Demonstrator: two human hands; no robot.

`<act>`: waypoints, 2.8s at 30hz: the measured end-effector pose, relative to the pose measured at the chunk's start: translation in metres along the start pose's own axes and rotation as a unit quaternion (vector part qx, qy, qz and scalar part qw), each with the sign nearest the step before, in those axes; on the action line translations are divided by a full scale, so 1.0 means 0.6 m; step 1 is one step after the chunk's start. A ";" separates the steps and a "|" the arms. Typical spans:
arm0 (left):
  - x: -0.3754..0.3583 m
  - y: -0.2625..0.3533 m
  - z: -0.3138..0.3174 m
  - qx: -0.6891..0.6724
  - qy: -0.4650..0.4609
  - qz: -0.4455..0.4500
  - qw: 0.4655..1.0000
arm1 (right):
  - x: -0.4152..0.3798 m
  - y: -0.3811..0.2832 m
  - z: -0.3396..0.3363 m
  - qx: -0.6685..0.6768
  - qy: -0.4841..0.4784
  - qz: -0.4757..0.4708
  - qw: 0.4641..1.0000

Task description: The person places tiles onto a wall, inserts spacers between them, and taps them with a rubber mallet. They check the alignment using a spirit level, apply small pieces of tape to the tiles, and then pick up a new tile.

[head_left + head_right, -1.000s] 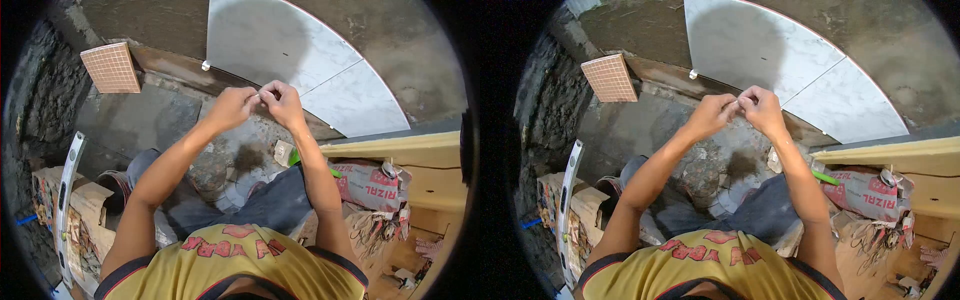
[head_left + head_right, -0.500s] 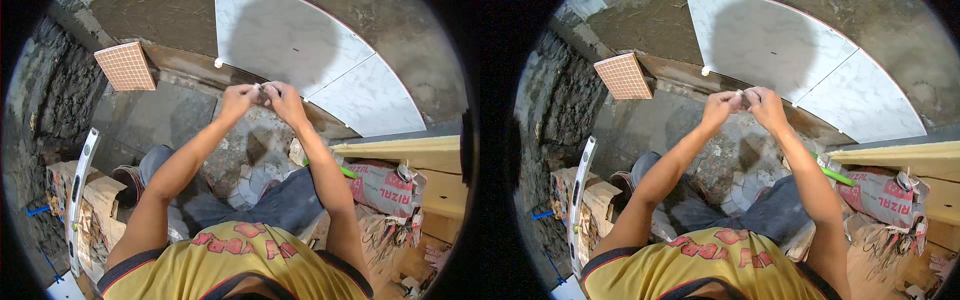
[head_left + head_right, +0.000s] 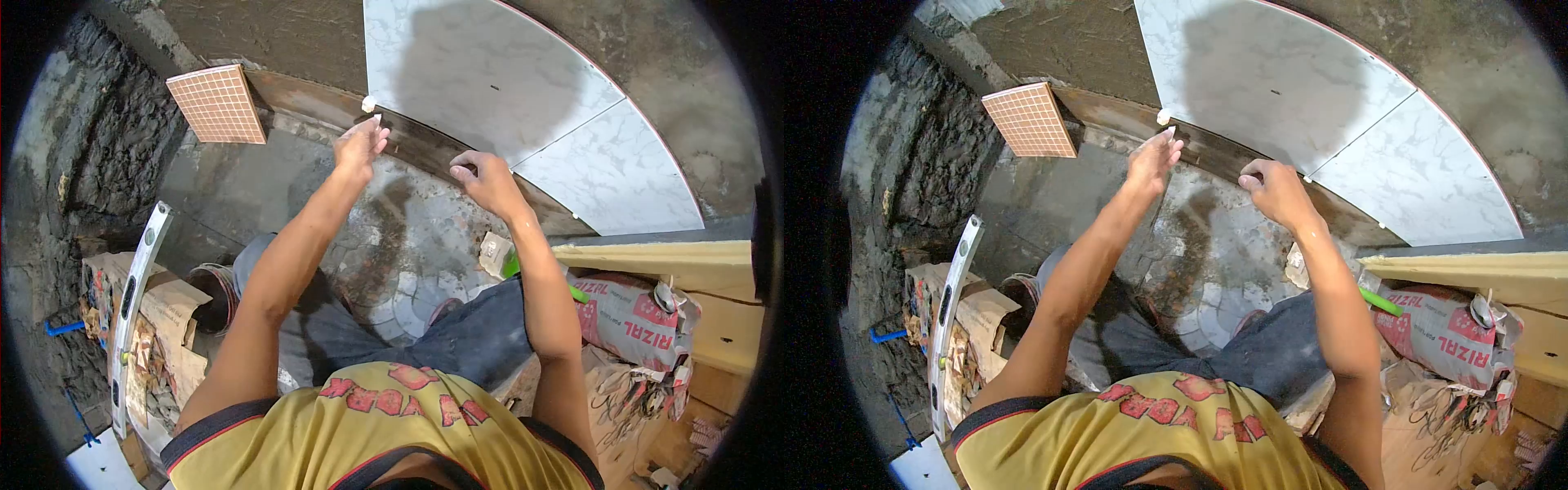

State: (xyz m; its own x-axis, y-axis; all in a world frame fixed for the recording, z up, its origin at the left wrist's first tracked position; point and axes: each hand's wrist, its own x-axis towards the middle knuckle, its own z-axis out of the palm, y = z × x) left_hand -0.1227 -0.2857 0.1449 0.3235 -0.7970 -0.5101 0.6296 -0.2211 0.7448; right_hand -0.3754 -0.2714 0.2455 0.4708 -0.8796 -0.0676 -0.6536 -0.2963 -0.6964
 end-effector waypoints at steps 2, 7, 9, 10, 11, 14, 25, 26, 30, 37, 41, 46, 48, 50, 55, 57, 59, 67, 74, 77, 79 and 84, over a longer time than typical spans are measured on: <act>0.003 -0.008 0.005 -0.026 -0.019 0.008 0.999 | 0.001 -0.001 -0.001 -0.008 -0.013 -0.001 1.000; 0.021 -0.016 0.023 -0.049 0.008 0.026 0.998 | -0.001 -0.020 -0.004 -0.014 -0.035 0.010 0.999; 0.021 -0.016 0.027 -0.036 0.020 0.026 0.999 | -0.003 -0.015 -0.003 -0.016 -0.038 0.001 0.999; 0.022 -0.016 0.029 -0.029 0.026 0.027 0.999 | -0.003 -0.011 -0.001 -0.017 -0.040 -0.004 0.999; 0.022 -0.016 0.032 -0.030 0.029 0.030 0.999 | -0.003 -0.004 0.001 -0.023 -0.035 -0.011 0.999; 0.025 -0.020 0.037 -0.040 0.031 0.041 0.998 | -0.004 0.006 0.002 -0.031 -0.034 -0.014 0.999; 0.041 -0.015 0.032 -0.065 0.029 0.012 0.997 | -0.007 0.011 -0.005 -0.033 -0.067 -0.026 0.997; 0.039 -0.014 0.032 -0.070 0.024 0.012 0.997 | -0.006 0.011 -0.005 -0.037 -0.074 -0.026 0.996; 0.038 -0.019 0.031 -0.104 0.010 -0.006 0.994 | -0.007 -0.002 -0.008 -0.040 -0.105 -0.006 0.994; 0.038 -0.029 0.036 -0.114 0.015 -0.035 0.993 | -0.012 0.000 -0.011 -0.070 -0.134 -0.005 0.989; 0.022 -0.020 0.044 -0.122 0.024 -0.019 0.992 | -0.011 0.004 -0.011 -0.074 -0.136 -0.011 0.988; 0.043 -0.017 0.039 -0.115 0.027 -0.031 0.993 | -0.013 0.015 -0.006 -0.068 -0.128 -0.030 0.989; 0.041 -0.027 0.045 -0.143 0.026 -0.026 0.989 | -0.016 0.000 -0.011 -0.073 -0.148 0.001 0.986; 0.037 -0.030 0.047 -0.169 0.026 -0.014 0.985 | -0.009 -0.005 -0.008 -0.066 -0.161 0.008 0.985; 0.048 -0.031 0.037 -0.152 -0.005 -0.025 0.988 | 0.000 0.005 0.021 -0.091 -0.159 -0.019 0.983; 0.022 -0.029 0.031 -0.149 -0.024 -0.036 0.988 | 0.001 0.014 0.036 -0.099 -0.166 -0.025 0.981; -0.016 -0.062 0.023 -0.125 -0.033 -0.094 0.987 | 0.011 0.015 0.041 -0.105 -0.186 -0.019 0.977; -0.215 0.158 0.026 -0.079 -0.162 0.349 0.920 | 0.125 -0.126 0.124 -0.054 -0.065 -0.191 0.978; -0.152 0.280 -0.044 -0.257 -0.052 0.367 0.892 | 0.477 -0.383 0.389 -0.247 -0.083 -0.416 0.871; -0.136 0.314 -0.069 -0.229 0.004 0.459 0.858 | 0.524 -0.484 0.472 -0.319 0.010 -0.389 0.864; -0.121 0.348 -0.100 -0.236 0.037 0.495 0.836 | 0.570 -0.496 0.503 -0.357 0.026 -0.393 0.847; -0.089 0.368 -0.142 -0.280 0.067 0.449 0.846 | 0.614 -0.473 0.547 -0.397 0.092 -0.416 0.813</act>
State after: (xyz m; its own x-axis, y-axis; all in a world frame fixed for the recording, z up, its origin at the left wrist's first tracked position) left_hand 0.0593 -0.2442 0.2997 0.9026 -0.4230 0.0798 0.3118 0.7702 0.5564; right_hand 0.1779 -0.3892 0.1839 0.8965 -0.2707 0.3506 -0.3650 -0.8999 0.2385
